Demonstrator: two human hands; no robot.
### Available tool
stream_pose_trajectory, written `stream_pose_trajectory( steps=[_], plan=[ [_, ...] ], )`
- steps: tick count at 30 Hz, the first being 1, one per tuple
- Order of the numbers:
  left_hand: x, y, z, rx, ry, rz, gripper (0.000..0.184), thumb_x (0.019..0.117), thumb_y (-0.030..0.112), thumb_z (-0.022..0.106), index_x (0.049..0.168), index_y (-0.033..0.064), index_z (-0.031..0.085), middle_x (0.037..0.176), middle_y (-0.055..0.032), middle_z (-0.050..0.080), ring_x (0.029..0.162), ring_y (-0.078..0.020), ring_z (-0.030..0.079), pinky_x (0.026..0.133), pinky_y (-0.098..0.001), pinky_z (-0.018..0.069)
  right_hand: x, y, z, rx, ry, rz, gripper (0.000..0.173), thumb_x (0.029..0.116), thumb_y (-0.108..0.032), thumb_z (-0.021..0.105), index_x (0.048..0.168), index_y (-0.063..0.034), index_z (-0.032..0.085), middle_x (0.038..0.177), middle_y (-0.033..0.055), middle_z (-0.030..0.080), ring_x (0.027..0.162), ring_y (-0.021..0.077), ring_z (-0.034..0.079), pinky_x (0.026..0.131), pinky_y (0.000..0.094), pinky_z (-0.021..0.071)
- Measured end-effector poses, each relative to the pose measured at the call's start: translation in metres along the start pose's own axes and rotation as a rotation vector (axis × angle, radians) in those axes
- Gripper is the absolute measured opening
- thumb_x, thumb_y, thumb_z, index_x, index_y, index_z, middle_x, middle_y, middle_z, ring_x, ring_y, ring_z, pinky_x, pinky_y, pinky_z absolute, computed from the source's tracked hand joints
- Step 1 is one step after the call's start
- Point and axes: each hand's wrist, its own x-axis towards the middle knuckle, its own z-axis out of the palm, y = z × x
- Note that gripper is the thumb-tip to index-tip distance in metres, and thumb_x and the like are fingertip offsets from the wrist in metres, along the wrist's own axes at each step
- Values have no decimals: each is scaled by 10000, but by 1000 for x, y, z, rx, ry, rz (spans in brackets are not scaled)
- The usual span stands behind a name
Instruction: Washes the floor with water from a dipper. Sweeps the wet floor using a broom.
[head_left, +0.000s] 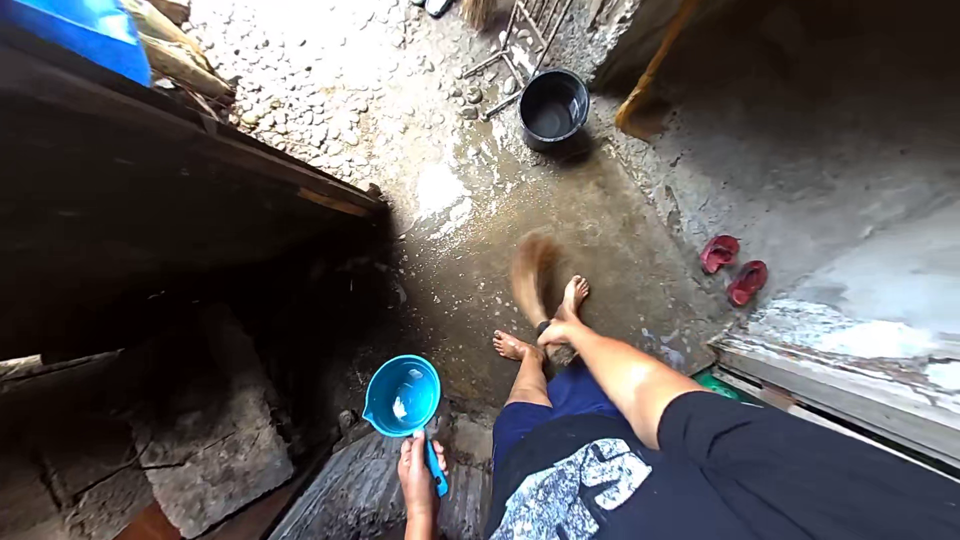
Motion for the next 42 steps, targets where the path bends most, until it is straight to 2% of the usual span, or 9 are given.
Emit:
stream_pose_trajectory(
  steps=[5, 10, 15, 20, 24, 27, 32, 38, 42],
  plan=[
    [7, 23, 22, 17, -73, 39, 247, 1123, 189, 342, 1017, 16, 482, 618, -79, 610, 413, -131, 560, 373, -256, 485, -29, 21, -33, -120, -37, -149, 870, 828, -299, 822, 1545, -17, 417, 1440, 275, 551, 1337, 418, 537, 1092, 642, 423],
    [11, 41, 37, 44, -122, 70, 260, 1124, 212, 359, 1008, 21, 491, 608, -73, 611, 409, -136, 566, 372, -266, 495, -78, 180, -130, 142, 83, -184, 506, 848, -172, 771, 1293, -14, 591, 1090, 209, 672, 963, 323, 657, 859, 542, 531],
    [23, 62, 78, 205, -142, 29, 338, 1135, 309, 389, 1035, 17, 527, 595, -66, 600, 407, -140, 556, 372, -282, 490, -125, 290, -113, 652, 290, 149, 536, 908, -182, 744, 1362, 31, 553, 1217, 280, 631, 1074, 370, 634, 917, 582, 519],
    [43, 102, 154, 405, -204, 56, 363, 1126, 349, 420, 1070, 12, 540, 601, -76, 602, 418, -156, 568, 391, -306, 509, -103, 310, -98, 1271, 323, 353, 377, 957, -247, 642, 1271, -47, 581, 1064, 177, 621, 851, 260, 615, 721, 447, 535],
    [62, 142, 237, 469, -273, 77, 379, 1132, 350, 390, 1084, 11, 550, 623, -88, 605, 442, -175, 582, 407, -319, 526, -40, 258, -158, 1696, 312, 313, 437, 953, -272, 662, 1330, -76, 558, 1179, 166, 627, 943, 260, 650, 772, 413, 563],
    [79, 170, 305, 541, -346, 106, 377, 1132, 333, 397, 1131, -7, 561, 652, -97, 619, 466, -183, 598, 434, -331, 545, -11, 164, -218, 1421, 189, 158, 370, 961, -237, 646, 1260, -27, 590, 1066, 175, 635, 844, 255, 636, 717, 418, 551],
    [114, 214, 426, 741, -436, 140, 424, 1122, 354, 425, 1211, -25, 593, 736, -129, 652, 568, -221, 648, 548, -389, 594, -24, 72, -272, 894, 64, -44, 710, 847, -205, 801, 1449, 19, 500, 1338, 258, 604, 1231, 364, 593, 1021, 578, 487],
    [167, 247, 572, 969, -524, 83, 474, 1123, 389, 406, 1341, -12, 536, 894, -164, 695, 685, -235, 684, 645, -398, 589, -70, 198, -285, 824, 153, -27, 648, 814, -88, 808, 1392, 11, 531, 1180, 252, 661, 1058, 370, 654, 925, 565, 532],
    [212, 251, 668, 1119, -545, 94, 477, 1127, 378, 394, 1346, -23, 531, 939, -153, 661, 717, -207, 634, 686, -375, 552, -93, 282, -245, 825, 276, 147, 837, 772, -25, 858, 1493, 24, 437, 1333, 330, 593, 1231, 466, 595, 1041, 635, 474]
  ],
)
